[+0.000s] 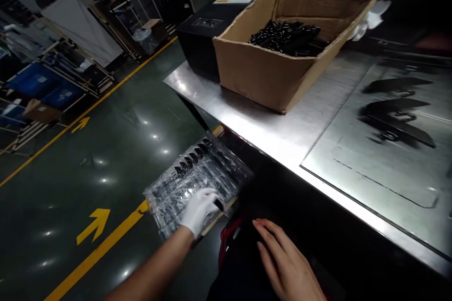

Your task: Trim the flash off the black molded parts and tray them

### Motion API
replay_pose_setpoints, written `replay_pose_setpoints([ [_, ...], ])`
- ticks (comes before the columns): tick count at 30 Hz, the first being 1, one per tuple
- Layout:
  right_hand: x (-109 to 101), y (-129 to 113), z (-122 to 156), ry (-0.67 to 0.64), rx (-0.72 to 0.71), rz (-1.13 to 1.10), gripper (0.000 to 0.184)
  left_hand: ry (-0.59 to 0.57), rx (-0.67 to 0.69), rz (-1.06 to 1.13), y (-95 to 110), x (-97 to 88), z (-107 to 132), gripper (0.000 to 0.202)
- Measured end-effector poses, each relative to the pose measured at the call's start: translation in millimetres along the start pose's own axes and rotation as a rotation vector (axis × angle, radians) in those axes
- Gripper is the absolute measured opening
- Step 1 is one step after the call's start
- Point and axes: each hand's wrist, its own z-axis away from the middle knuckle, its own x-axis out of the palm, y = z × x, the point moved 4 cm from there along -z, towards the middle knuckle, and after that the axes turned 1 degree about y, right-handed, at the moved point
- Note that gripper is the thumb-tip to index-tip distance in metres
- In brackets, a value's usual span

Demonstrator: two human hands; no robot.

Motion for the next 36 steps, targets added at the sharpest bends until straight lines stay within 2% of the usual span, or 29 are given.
replay_pose_setpoints([
  [3, 7, 22, 8, -0.006, 0.124, -0.03, 0.041, 0.283, 0.018, -0.167, 20, -100.3, -48, 0.025],
  [5, 9, 40, 17, -0.014, 0.193, -0.019, 0.04, 0.391, 0.026, -0.262, 27, -147.6, -77, 0.028],
  [7, 10, 55, 26, -0.026, 0.243, -0.011, 0.04, 0.435, 0.03, -0.343, 27, -172.5, -103, 0.028],
  [9, 9, 66, 34, -0.031, 0.286, -0.01, 0.04, 0.431, 0.032, -0.41, 23, -180.0, -126, 0.027],
  [14, 10, 82, 60, -0.021, 0.417, -0.021, 0.04, 0.391, 0.059, -0.543, 17, -180.1, -159, 0.027],
  [19, 19, 91, 80, -0.026, 0.531, -0.062, 0.044, 0.418, 0.139, -0.706, 16, -182.0, -164, 0.029],
  [25, 21, 94, 83, -0.047, 0.556, -0.084, 0.043, 0.582, 0.274, -0.857, 9, -172.9, -140, 0.037],
  [30, 16, 114, 91, 0.005, 0.597, -0.112, 0.048, 0.704, 0.31, -0.862, 20, -164.4, -91, 0.035],
  [32, 15, 123, 100, 0.065, 0.648, -0.134, 0.053, 0.716, 0.369, -0.841, 29, -145.4, -62, 0.034],
  [33, 14, 126, 105, 0.088, 0.676, -0.147, 0.054, 0.705, 0.408, -0.825, 32, -129.7, -46, 0.033],
  [35, 12, 123, 115, 0.106, 0.714, -0.179, 0.056, 0.644, 0.504, -0.78, 35, -87.2, -12, 0.03],
  [36, 10, 119, 118, 0.108, 0.724, -0.195, 0.055, 0.576, 0.556, -0.759, 35, -61.3, 4, 0.03],
])
